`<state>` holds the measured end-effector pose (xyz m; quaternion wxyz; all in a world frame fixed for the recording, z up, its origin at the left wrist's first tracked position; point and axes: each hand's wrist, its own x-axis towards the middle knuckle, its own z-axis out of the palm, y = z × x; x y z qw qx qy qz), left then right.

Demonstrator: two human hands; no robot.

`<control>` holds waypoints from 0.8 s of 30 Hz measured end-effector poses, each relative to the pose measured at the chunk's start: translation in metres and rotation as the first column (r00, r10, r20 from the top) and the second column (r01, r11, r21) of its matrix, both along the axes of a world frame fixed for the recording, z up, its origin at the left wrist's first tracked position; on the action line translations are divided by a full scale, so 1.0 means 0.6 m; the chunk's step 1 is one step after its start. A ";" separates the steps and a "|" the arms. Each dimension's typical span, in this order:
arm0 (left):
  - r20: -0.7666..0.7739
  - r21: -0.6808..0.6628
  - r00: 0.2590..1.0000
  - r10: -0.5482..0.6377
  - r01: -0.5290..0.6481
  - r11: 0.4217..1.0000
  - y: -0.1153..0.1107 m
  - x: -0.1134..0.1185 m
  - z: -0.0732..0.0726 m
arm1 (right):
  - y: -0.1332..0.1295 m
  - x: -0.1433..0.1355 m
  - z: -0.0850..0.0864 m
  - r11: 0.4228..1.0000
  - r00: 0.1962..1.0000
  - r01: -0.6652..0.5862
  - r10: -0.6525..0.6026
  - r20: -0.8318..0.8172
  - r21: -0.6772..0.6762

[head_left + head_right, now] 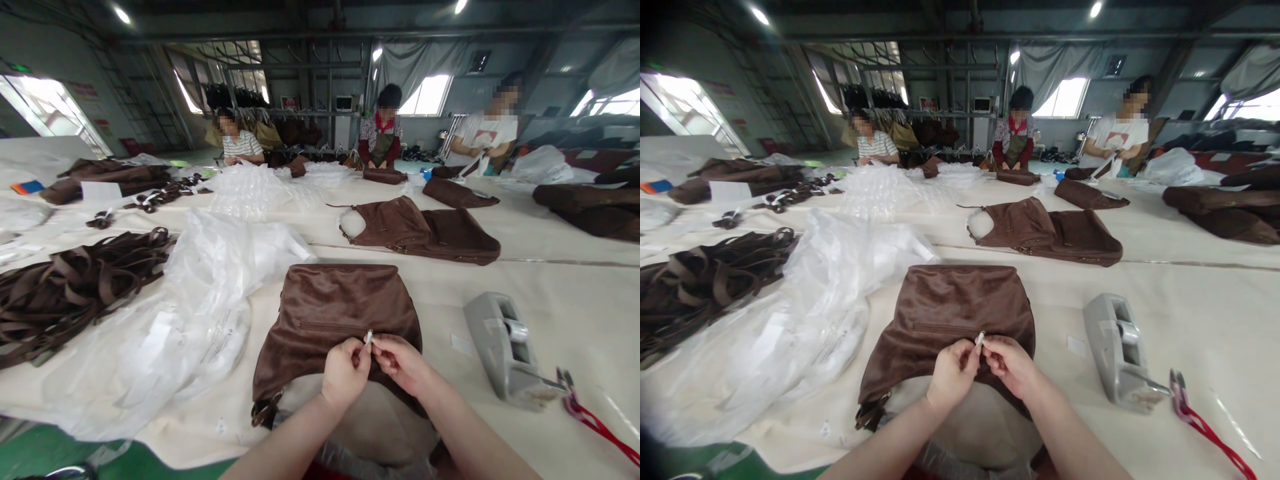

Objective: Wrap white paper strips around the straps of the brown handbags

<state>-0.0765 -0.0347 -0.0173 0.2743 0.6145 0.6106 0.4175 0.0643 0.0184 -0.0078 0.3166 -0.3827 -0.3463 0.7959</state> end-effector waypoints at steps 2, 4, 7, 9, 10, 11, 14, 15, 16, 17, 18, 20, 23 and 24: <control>-0.020 0.025 1.000 -0.022 0.022 0.999 -0.001 -0.001 0.007 | 0.000 0.001 0.001 1.000 1.000 -0.013 0.013 0.006 0.012; -0.006 0.072 1.000 -0.001 0.001 0.997 -0.003 -0.003 0.012 | -0.001 0.002 0.001 0.999 0.999 -0.028 0.027 0.019 0.027; 0.008 0.124 1.000 0.022 -0.022 0.992 -0.005 -0.006 0.014 | -0.001 0.000 -0.002 0.999 0.998 -0.030 0.028 0.050 0.041; -0.021 0.165 1.000 0.007 -0.003 0.986 -0.005 -0.008 0.015 | -0.001 -0.002 -0.006 0.999 0.998 -0.018 0.015 0.065 0.046; -0.044 0.192 0.999 0.001 0.007 0.981 -0.006 -0.010 0.015 | -0.001 -0.003 -0.008 0.999 0.997 -0.010 0.007 0.071 0.046; -0.071 0.220 0.997 0.001 0.015 0.975 -0.006 -0.011 0.015 | -0.001 -0.004 -0.009 0.999 0.997 0.000 -0.003 0.076 0.045; -0.157 0.272 0.988 0.013 0.030 0.962 -0.007 -0.013 0.013 | -0.002 -0.004 -0.010 0.999 0.995 0.030 -0.034 0.099 0.039; -0.179 0.277 0.984 0.020 0.031 0.960 -0.008 -0.013 0.013 | -0.002 -0.004 -0.009 0.999 0.994 0.035 -0.039 0.099 0.038; -0.195 0.281 0.981 0.027 0.029 0.959 -0.008 -0.013 0.012 | -0.002 -0.004 -0.007 0.999 0.995 0.036 -0.039 0.092 0.031; -0.203 0.284 0.979 0.033 0.026 0.959 -0.008 -0.012 0.011 | -0.003 -0.003 -0.005 0.999 0.996 0.033 -0.034 0.080 0.021; -0.204 0.287 0.978 0.037 0.024 0.958 -0.009 -0.012 0.011 | -0.003 -0.003 -0.004 1.000 0.997 0.027 -0.027 0.068 0.010; -0.195 0.292 0.980 0.033 0.026 0.956 -0.010 -0.010 0.010 | -0.003 -0.004 -0.002 1.000 0.997 0.016 -0.017 0.073 0.017; -0.146 0.277 0.989 0.001 0.040 0.960 -0.012 -0.008 0.013 | -0.003 -0.007 -0.004 0.993 0.979 0.016 -0.039 0.198 0.115; -0.111 0.266 0.994 -0.002 0.031 0.963 -0.012 -0.008 0.017 | -0.002 -0.008 -0.006 0.989 0.969 0.015 -0.051 0.241 0.149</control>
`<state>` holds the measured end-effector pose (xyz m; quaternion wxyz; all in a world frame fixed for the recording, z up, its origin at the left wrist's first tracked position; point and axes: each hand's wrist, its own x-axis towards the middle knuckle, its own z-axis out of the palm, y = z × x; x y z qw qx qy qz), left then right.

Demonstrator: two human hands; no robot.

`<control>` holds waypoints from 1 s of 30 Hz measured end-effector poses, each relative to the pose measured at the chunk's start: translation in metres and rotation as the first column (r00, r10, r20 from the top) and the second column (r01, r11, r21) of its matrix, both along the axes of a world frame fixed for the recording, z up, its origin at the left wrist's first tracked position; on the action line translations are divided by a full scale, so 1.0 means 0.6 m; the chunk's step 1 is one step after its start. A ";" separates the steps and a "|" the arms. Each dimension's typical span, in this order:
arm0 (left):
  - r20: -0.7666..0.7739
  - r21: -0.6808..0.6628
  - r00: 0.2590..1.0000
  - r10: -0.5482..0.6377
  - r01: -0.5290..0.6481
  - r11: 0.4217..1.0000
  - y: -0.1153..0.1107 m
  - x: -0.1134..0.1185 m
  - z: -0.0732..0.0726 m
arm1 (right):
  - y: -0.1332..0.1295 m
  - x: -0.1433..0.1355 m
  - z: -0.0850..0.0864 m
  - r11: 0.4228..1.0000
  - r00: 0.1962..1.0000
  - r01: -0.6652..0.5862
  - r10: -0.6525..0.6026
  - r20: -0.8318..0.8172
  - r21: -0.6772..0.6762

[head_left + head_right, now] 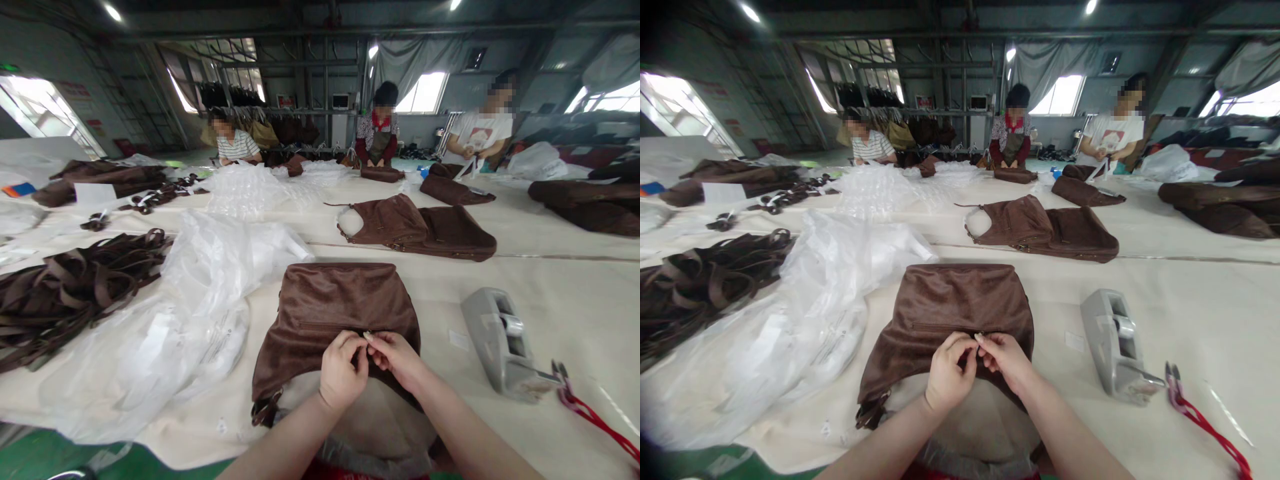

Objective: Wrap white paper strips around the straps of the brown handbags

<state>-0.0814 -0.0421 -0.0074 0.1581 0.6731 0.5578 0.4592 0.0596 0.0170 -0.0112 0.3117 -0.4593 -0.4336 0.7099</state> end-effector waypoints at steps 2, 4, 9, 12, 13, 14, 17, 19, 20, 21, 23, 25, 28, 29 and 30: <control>0.080 -0.019 0.997 0.017 -0.015 1.000 0.004 -0.003 0.012 | 0.002 -0.001 -0.003 0.999 0.999 -0.003 0.001 0.052 0.035; 0.106 -0.024 0.994 0.038 -0.036 0.999 0.016 -0.010 0.030 | 0.003 -0.001 -0.006 0.998 0.997 -0.025 0.021 0.074 0.055; -0.166 -0.015 0.985 -0.055 0.053 0.998 0.081 -0.036 0.075 | -0.008 -0.012 -0.011 0.975 0.949 -0.029 -0.042 0.312 0.219; -0.275 -0.091 0.950 -0.147 0.126 0.988 0.117 -0.049 0.078 | -0.021 -0.023 -0.007 0.853 0.777 -0.170 -0.193 0.600 0.494; -0.292 -0.117 0.942 -0.163 0.134 0.984 0.124 -0.051 0.076 | -0.025 -0.026 -0.004 0.794 0.685 -0.260 -0.250 0.685 0.550; -0.305 -0.136 0.937 -0.169 0.132 0.982 0.130 -0.053 0.073 | -0.028 -0.030 -0.001 0.747 0.604 -0.343 -0.289 0.742 0.570; -0.336 -0.163 0.927 -0.166 0.116 0.980 0.136 -0.055 0.067 | -0.030 -0.039 0.008 0.695 0.522 -0.471 -0.278 0.807 0.544; -0.373 -0.177 0.910 -0.182 0.123 0.977 0.136 -0.055 0.069 | -0.027 -0.040 0.009 0.685 0.541 -0.486 -0.252 0.802 0.543; -0.401 -0.186 0.894 -0.198 0.132 0.974 0.136 -0.055 0.072 | -0.026 -0.038 0.009 0.682 0.560 -0.484 -0.240 0.793 0.548; -0.438 -0.198 0.872 -0.217 0.142 0.970 0.137 -0.053 0.077 | -0.025 -0.035 0.008 0.677 0.582 -0.481 -0.228 0.781 0.556; -0.532 -0.227 0.808 -0.254 0.153 0.962 0.138 -0.047 0.087 | -0.024 -0.024 0.003 0.673 0.607 -0.478 -0.212 0.766 0.565; -0.639 -0.244 0.716 -0.280 0.157 0.957 0.139 -0.036 0.094 | -0.022 -0.010 -0.001 0.690 0.581 -0.467 -0.232 0.780 0.553; -0.775 -0.247 0.559 -0.296 0.164 0.955 0.139 -0.010 0.093 | -0.015 0.012 -0.006 0.755 0.506 -0.396 -0.296 0.811 0.522; -0.803 -0.245 0.518 -0.297 0.167 0.955 0.138 -0.002 0.089 | -0.012 0.018 -0.007 0.776 0.504 -0.365 -0.299 0.810 0.514; -0.821 -0.241 0.489 -0.294 0.169 0.956 0.138 0.005 0.084 | -0.009 0.023 -0.008 0.792 0.525 -0.339 -0.289 0.801 0.508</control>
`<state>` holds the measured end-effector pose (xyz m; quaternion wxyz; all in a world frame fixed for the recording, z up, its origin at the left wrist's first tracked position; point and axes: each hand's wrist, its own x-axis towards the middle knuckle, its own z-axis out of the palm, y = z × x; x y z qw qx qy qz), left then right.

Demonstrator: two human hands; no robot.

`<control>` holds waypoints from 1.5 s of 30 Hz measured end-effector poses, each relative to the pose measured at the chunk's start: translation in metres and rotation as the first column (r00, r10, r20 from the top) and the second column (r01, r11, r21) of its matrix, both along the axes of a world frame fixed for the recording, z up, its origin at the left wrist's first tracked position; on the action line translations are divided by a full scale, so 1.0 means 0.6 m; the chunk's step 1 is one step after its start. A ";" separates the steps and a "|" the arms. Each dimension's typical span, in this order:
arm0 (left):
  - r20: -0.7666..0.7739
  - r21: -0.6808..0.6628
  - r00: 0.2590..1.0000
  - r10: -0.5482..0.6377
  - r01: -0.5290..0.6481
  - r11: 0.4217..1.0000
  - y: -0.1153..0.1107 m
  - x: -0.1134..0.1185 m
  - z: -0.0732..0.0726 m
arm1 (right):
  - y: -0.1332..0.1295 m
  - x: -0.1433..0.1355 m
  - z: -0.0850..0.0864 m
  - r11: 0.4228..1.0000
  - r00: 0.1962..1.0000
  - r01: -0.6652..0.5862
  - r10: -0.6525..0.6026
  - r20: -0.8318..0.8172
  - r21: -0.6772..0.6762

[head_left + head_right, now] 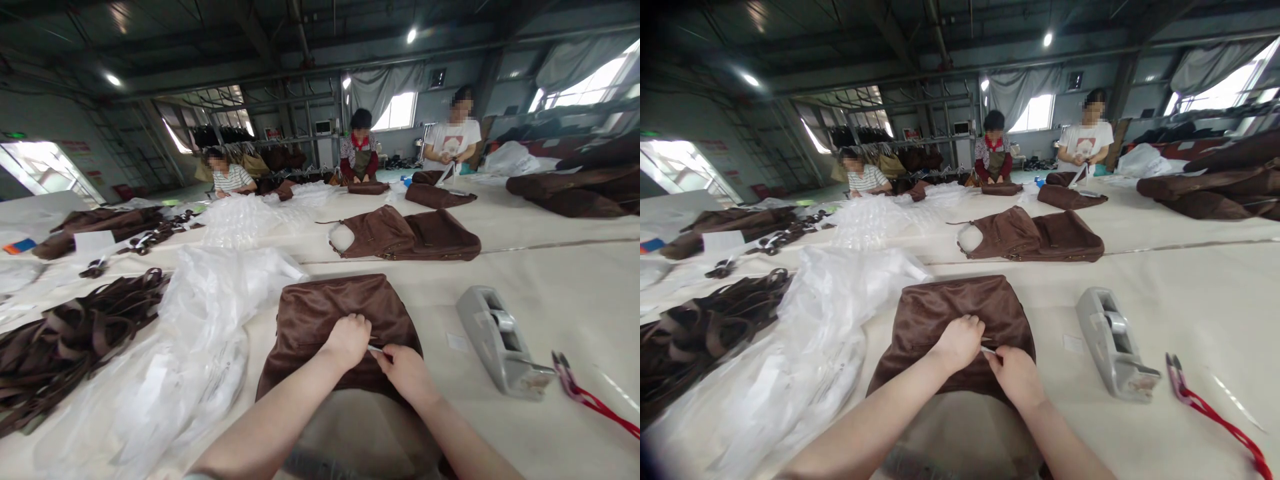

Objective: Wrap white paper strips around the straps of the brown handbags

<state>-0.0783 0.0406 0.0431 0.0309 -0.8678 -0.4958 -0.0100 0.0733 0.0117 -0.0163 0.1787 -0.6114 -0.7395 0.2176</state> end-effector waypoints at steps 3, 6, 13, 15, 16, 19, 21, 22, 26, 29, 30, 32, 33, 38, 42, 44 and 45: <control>-0.004 0.027 1.000 -0.016 0.016 1.000 0.000 0.008 -0.015 | 0.009 0.008 -0.004 0.997 0.986 -0.056 0.046 -0.163 -0.057; 0.131 0.048 0.991 -0.008 0.002 0.999 0.002 -0.002 -0.025 | 0.020 0.006 -0.010 0.993 0.952 -0.103 0.080 -0.295 -0.064; 0.328 0.047 0.945 -0.013 -0.003 0.999 0.003 -0.020 -0.028 | 0.057 -0.016 -0.023 0.974 0.855 -0.032 -0.091 -0.510 -0.226; 0.331 0.028 0.944 -0.013 0.004 1.000 0.005 -0.019 -0.027 | 0.061 -0.017 -0.027 0.963 0.841 -0.026 -0.123 -0.527 -0.267; 0.333 0.016 0.943 -0.005 0.000 1.000 0.007 -0.018 -0.027 | 0.062 -0.016 -0.028 0.962 0.840 -0.030 -0.124 -0.528 -0.273; 0.343 -0.018 0.938 0.041 -0.037 0.999 0.010 -0.016 -0.030 | 0.057 -0.008 -0.028 0.950 0.828 -0.051 -0.132 -0.545 -0.307; 0.338 -0.025 0.938 0.070 -0.065 0.998 0.010 -0.013 -0.033 | 0.051 0.000 -0.026 0.939 0.820 -0.038 -0.167 -0.548 -0.342; 0.328 -0.019 0.941 0.082 -0.081 0.997 0.008 -0.011 -0.036 | 0.048 0.004 -0.026 0.934 0.820 -0.025 -0.185 -0.541 -0.357; 0.255 0.043 0.958 0.131 -0.147 0.988 0.001 0.010 -0.051 | 0.038 0.013 -0.024 0.931 0.864 -0.010 -0.175 -0.473 -0.364; 0.214 0.066 0.960 0.179 -0.197 0.978 0.004 0.024 -0.062 | 0.034 0.013 -0.023 0.934 0.883 -0.016 -0.154 -0.443 -0.356; 0.213 0.066 0.956 0.202 -0.221 0.973 0.007 0.026 -0.065 | 0.033 0.012 -0.022 0.935 0.886 -0.017 -0.150 -0.439 -0.353; 0.228 0.070 0.938 0.259 -0.282 0.957 0.016 0.028 -0.066 | 0.031 0.010 -0.020 0.940 0.891 -0.017 -0.140 -0.432 -0.341; 0.241 0.079 0.928 0.282 -0.309 0.948 0.021 0.028 -0.066 | 0.030 0.009 -0.019 0.944 0.893 -0.019 -0.132 -0.430 -0.329; 0.283 0.055 0.935 0.215 -0.240 0.969 0.021 0.011 -0.042 | 0.027 0.012 -0.023 0.950 0.915 -0.052 -0.077 -0.395 -0.307; 0.334 -0.022 0.941 0.061 -0.057 0.998 0.003 -0.041 -0.017 | 0.025 0.014 -0.025 0.952 0.936 -0.111 0.004 -0.352 -0.285; 0.324 -0.011 0.937 0.133 -0.136 0.991 0.000 -0.078 -0.017 | 0.022 0.008 -0.017 0.986 0.954 -0.114 0.073 -0.292 -0.124; 0.312 -0.018 0.931 0.191 -0.195 0.981 0.001 -0.096 -0.021 | 0.020 0.004 -0.011 0.993 0.962 -0.119 0.114 -0.247 -0.006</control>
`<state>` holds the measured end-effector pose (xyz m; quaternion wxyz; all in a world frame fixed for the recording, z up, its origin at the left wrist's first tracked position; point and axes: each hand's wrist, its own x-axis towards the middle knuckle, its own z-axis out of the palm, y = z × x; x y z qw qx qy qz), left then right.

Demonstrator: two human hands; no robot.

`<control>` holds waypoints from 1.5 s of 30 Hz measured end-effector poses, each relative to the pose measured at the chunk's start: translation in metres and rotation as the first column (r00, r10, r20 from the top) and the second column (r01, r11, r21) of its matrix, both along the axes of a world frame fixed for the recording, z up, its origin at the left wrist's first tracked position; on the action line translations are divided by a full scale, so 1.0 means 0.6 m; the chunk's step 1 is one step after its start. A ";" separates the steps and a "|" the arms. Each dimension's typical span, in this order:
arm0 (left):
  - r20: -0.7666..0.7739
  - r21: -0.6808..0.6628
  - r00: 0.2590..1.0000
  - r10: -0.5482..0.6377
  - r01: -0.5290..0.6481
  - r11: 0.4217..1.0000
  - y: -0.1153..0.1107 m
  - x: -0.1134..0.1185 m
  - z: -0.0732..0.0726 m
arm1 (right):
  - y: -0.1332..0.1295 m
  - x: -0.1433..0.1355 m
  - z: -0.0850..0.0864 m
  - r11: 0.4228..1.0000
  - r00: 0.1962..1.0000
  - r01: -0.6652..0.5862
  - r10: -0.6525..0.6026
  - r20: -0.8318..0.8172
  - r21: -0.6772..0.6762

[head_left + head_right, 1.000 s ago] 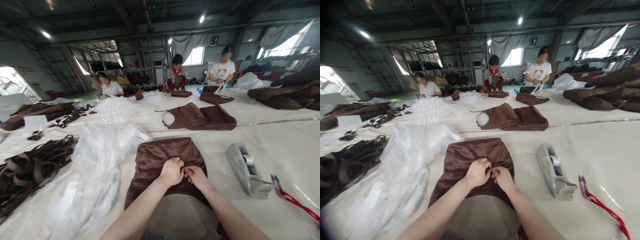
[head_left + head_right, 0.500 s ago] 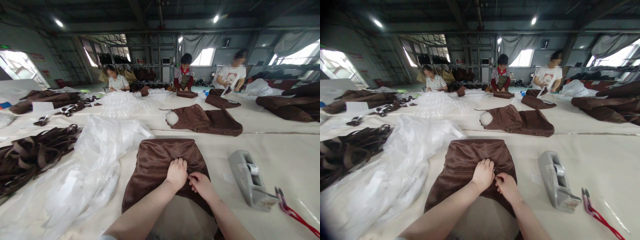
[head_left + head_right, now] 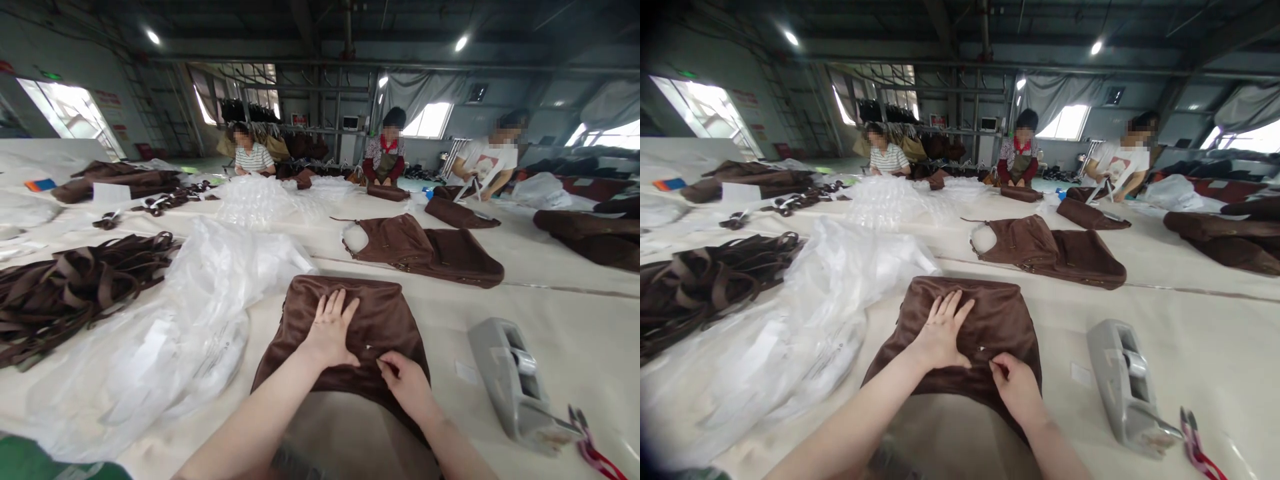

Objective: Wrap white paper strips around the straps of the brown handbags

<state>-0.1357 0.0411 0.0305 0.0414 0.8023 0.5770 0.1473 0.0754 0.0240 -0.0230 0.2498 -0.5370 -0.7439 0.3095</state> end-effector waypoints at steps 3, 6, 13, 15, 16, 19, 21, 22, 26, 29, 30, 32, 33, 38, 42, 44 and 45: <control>0.001 -0.063 0.998 0.058 -0.057 0.996 0.007 -0.037 -0.024 | 0.000 -0.020 0.023 0.941 0.981 -0.115 0.057 0.184 0.319; 0.034 -0.048 0.999 0.027 -0.026 0.999 0.012 -0.048 -0.046 | 0.007 -0.039 0.042 0.852 0.873 -0.334 0.119 0.472 0.403; 0.085 0.026 0.996 0.007 -0.009 1.000 0.008 -0.048 -0.053 | 0.027 -0.052 0.049 0.715 0.591 -0.599 0.091 0.801 0.361; 0.098 0.034 0.995 0.005 -0.008 0.999 0.006 -0.048 -0.051 | 0.032 -0.050 0.052 0.686 0.551 -0.642 0.102 0.829 0.342; 0.102 0.034 0.995 0.006 -0.009 0.999 0.005 -0.049 -0.050 | 0.035 -0.048 0.054 0.669 0.534 -0.664 0.113 0.838 0.333; 0.109 0.023 0.994 0.001 -0.004 1.000 0.004 -0.049 -0.048 | 0.042 -0.038 0.062 0.627 0.491 -0.719 0.153 0.857 0.300; 0.113 0.022 0.994 -0.007 0.004 1.000 0.004 -0.049 -0.047 | 0.045 -0.030 0.068 0.613 0.466 -0.739 0.169 0.868 0.278; 0.116 0.026 0.993 -0.011 0.008 1.000 0.004 -0.049 -0.047 | 0.046 -0.026 0.071 0.608 0.450 -0.748 0.172 0.876 0.266; 0.139 0.049 0.990 -0.029 0.022 0.999 0.004 -0.050 -0.047 | 0.045 -0.010 0.080 0.585 0.373 -0.784 0.177 0.911 0.208; 0.146 0.043 0.989 -0.037 0.031 0.999 0.003 -0.050 -0.047 | 0.047 -0.001 0.084 0.595 0.350 -0.786 0.202 0.915 0.170; 0.147 0.039 0.988 -0.039 0.034 0.999 0.003 -0.050 -0.047 | 0.048 0.001 0.087 0.610 0.356 -0.776 0.213 0.910 0.161; 0.155 0.036 0.987 -0.045 0.040 0.999 0.004 -0.051 -0.048 | 0.051 0.001 0.097 0.658 0.405 -0.736 0.242 0.882 0.157; 0.161 0.034 0.986 -0.047 0.042 0.999 0.006 -0.052 -0.049 | 0.052 -0.001 0.105 0.689 0.455 -0.704 0.252 0.854 0.172; 0.162 0.033 0.986 -0.025 0.020 0.999 0.000 -0.055 -0.041 | 0.043 -0.036 0.132 0.766 0.777 -0.496 0.180 0.603 0.410; 0.083 0.051 0.996 -0.022 0.018 0.999 -0.023 -0.050 -0.027 | 0.025 -0.072 0.062 0.683 0.841 -0.482 0.185 0.508 0.550; 0.024 0.028 1.000 -0.012 0.011 1.000 -0.037 -0.055 -0.024 | 0.025 -0.083 -0.001 0.638 0.870 -0.459 0.181 0.459 0.619; 0.001 0.013 1.000 0.005 -0.005 1.000 -0.047 -0.059 -0.022 | 0.029 -0.086 -0.030 0.621 0.879 -0.451 0.184 0.440 0.641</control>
